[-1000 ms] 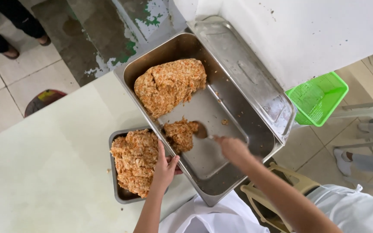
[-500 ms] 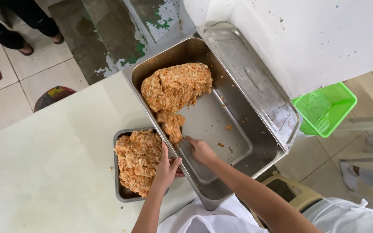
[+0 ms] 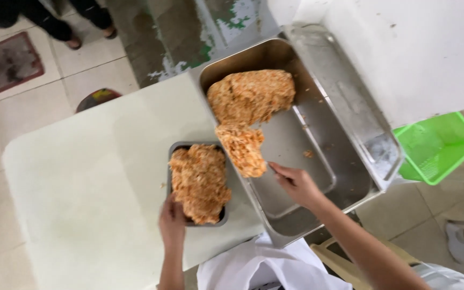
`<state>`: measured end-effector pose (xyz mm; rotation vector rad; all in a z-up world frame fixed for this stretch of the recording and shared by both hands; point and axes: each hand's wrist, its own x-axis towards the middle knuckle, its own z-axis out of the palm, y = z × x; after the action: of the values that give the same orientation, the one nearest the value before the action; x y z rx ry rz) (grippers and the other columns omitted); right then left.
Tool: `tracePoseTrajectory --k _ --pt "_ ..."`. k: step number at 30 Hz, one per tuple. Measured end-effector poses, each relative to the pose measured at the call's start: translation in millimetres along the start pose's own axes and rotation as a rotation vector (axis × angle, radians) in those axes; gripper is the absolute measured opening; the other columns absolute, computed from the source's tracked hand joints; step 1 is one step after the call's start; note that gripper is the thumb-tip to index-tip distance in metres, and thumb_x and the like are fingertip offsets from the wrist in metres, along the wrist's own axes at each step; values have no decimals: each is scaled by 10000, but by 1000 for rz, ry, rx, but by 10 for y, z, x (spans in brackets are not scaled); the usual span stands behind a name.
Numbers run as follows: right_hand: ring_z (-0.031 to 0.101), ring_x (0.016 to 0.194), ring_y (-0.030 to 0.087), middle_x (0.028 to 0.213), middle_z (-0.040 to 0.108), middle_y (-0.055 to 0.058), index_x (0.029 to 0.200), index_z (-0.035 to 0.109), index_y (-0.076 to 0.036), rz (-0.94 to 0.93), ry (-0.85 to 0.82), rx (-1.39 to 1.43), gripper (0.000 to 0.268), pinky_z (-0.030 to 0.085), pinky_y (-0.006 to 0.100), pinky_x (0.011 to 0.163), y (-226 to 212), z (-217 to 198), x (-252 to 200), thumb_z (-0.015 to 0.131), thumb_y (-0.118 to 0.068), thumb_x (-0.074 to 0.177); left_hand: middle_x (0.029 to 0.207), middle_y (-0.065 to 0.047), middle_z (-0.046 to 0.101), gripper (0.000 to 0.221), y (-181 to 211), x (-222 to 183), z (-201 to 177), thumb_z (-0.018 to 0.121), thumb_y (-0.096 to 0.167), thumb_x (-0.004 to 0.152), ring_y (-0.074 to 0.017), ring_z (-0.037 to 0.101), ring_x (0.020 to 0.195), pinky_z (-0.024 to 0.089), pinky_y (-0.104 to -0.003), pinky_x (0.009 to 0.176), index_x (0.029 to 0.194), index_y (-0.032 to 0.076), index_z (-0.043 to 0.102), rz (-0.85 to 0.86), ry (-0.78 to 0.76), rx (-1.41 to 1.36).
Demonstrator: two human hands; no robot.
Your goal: Transferring food mixture from a large storage container into a smaller tray using a spoon, then covering the container and washing hands.
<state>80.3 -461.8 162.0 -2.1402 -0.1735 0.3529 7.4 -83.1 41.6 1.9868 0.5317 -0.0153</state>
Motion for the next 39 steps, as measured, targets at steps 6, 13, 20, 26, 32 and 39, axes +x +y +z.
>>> tracePoseTrajectory --k 6,13,20,26,32,39 --pt "679 679 166 1067 781 137 1375 591 27 -262 14 -59 411 568 288 620 -994 186 -404 560 23 965 1120 -92 568 465 -681 -5 -326 500 221 1043 -213 595 934 554 -382 842 1501 178 565 -377 23 -192" --pt "578 699 397 1055 554 153 1603 355 -203 130 -191 -347 718 482 488 690 -237 1716 -479 384 52 932 959 -87 461 515 -620 -74 -238 517 56 1019 -203 538 858 608 -447 935 1533 79 482 -564 -20 -679" --pt "560 699 395 1018 494 123 1616 312 -220 156 -224 -292 670 479 469 729 -375 1795 -660 395 6 991 970 -137 612 362 -508 -145 -263 518 24 1024 -219 614 738 623 -394 835 1385 35 550 -623 -29 -772" --pt "579 639 477 1139 490 176 1652 138 -183 187 -302 -395 732 495 545 651 -443 2013 -609 394 -2 991 950 -118 490 460 -719 -110 -128 541 67 1023 -240 627 703 638 -423 827 1470 33 436 -605 46 -789" --pt "702 720 102 1181 588 119 1547 389 -102 -102 -356 -1020 671 609 231 546 -780 1998 -517 594 -28 913 1135 -156 528 378 -778 -98 -104 481 71 1056 -304 720 905 686 -472 830 1432 34 495 -566 2 -705" --pt "729 759 357 1371 503 267 1647 177 -119 168 -510 -692 862 620 418 562 -698 2078 -368 488 119 879 1083 -120 533 370 -682 -134 -209 483 54 1047 -293 715 874 679 -473 820 1415 23 513 -528 11 -759"
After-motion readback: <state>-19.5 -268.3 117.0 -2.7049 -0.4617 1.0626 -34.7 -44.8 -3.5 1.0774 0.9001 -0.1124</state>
